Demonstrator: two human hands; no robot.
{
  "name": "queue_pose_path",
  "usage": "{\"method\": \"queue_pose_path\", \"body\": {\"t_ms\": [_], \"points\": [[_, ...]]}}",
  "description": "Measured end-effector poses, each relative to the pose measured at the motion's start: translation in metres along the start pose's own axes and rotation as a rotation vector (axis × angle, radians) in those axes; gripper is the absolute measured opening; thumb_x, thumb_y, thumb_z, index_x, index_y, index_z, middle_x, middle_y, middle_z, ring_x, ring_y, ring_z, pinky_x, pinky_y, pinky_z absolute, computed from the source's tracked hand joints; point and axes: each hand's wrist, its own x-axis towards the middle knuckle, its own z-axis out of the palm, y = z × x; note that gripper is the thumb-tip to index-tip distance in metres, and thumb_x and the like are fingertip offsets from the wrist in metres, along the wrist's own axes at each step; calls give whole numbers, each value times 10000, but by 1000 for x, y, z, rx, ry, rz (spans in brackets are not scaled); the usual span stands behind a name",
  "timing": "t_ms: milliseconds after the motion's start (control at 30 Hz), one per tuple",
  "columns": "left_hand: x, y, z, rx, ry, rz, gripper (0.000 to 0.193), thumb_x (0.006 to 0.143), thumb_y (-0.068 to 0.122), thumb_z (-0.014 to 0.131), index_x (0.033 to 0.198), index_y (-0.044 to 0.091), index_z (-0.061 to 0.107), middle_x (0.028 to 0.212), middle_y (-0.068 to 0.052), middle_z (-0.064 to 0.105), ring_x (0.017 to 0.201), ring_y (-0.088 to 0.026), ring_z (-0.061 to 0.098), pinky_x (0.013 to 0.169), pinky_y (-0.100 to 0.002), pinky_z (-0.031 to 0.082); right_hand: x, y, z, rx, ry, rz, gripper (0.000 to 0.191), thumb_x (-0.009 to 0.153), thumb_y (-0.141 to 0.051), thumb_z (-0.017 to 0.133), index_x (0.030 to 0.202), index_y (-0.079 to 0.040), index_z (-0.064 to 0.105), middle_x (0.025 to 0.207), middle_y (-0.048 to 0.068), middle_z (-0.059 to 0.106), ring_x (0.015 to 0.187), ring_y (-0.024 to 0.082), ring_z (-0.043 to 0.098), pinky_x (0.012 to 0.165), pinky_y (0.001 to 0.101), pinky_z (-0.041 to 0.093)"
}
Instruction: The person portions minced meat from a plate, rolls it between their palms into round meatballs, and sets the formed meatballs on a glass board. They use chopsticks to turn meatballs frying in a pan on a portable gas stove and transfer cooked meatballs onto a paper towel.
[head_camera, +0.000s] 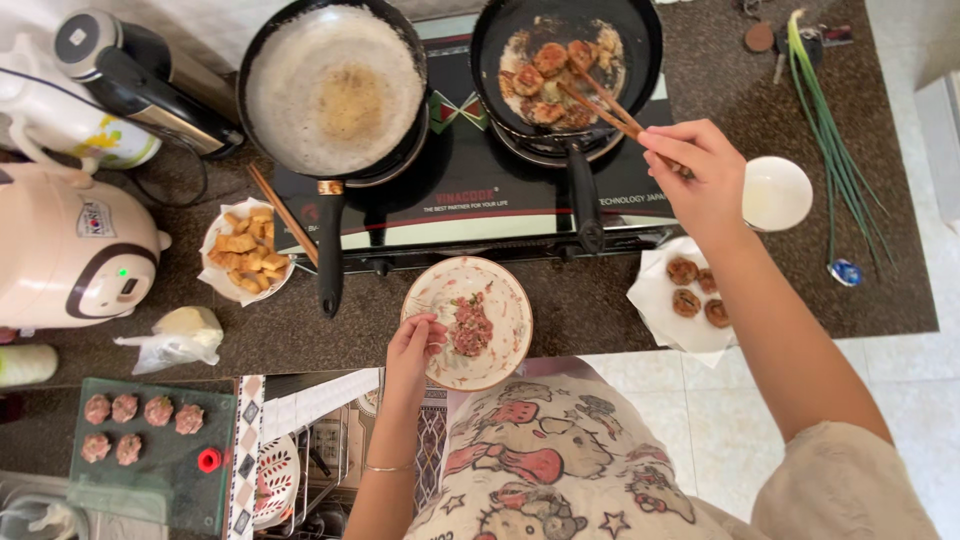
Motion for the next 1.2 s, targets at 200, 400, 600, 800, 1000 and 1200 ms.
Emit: {"method": "queue_pose_path", "body": {"t_ms": [200, 400, 600, 800, 1000, 1200], "points": [[-4, 0, -10, -36, 67, -3, 238, 1060, 191, 533, 1171, 25, 663, 973, -48, 719, 836, -102, 647, 723, -244, 500, 27, 10, 2, -61, -91, -61, 279, 1001, 108, 756, 1242, -32, 753, 1186, 115, 678, 917, 149, 705, 767, 242, 572], [2, 0, -7, -53, 80, 11, 238, 1060, 187, 536, 1174, 23, 665, 968, -53, 720, 826, -102, 642, 720, -243, 498, 39, 24, 8, -137, -68, -125, 249, 1013, 73, 768, 1227, -53, 757, 1148, 122, 696, 960, 180, 715, 780, 251, 574], [6, -4, -7, -54, 94, 5, 230, 1060, 180, 539, 1169, 23, 666, 966, -52, 718, 822, -99, 638, 721, -248, 501, 54, 64, 18, 415, 310, 338, 123, 1095, 13, 665, 1193, 0, 737, 1126, 125, 731, 1017, 183, 774, 887, 254, 699], [5, -5, -8, -52, 90, 7, 230, 1064, 184, 530, 1165, 29, 665, 964, -45, 714, 823, -97, 641, 723, -248, 501, 63, 92, 1, 692, 437, 549, 157, 1071, -35, 663, 1199, 44, 706, 1109, 120, 713, 963, 181, 762, 834, 256, 702], [-2, -2, -3, -62, 94, 4, 230, 1067, 184, 527, 1165, 30, 668, 967, -39, 711, 830, -92, 635, 731, -244, 500, 59, 81, 3, 496, 163, 238, 161, 1132, 13, 649, 1283, 27, 705, 1220, 143, 691, 1045, 182, 745, 822, 269, 678], [-5, 0, -3, -51, 114, -8, 232, 1065, 184, 520, 1158, 32, 669, 970, -37, 712, 833, -91, 629, 730, -241, 495, 51, 44, 5, -82, -142, -156, 225, 1051, 89, 735, 1242, -29, 744, 1228, 154, 694, 940, 166, 714, 736, 260, 604]]}}
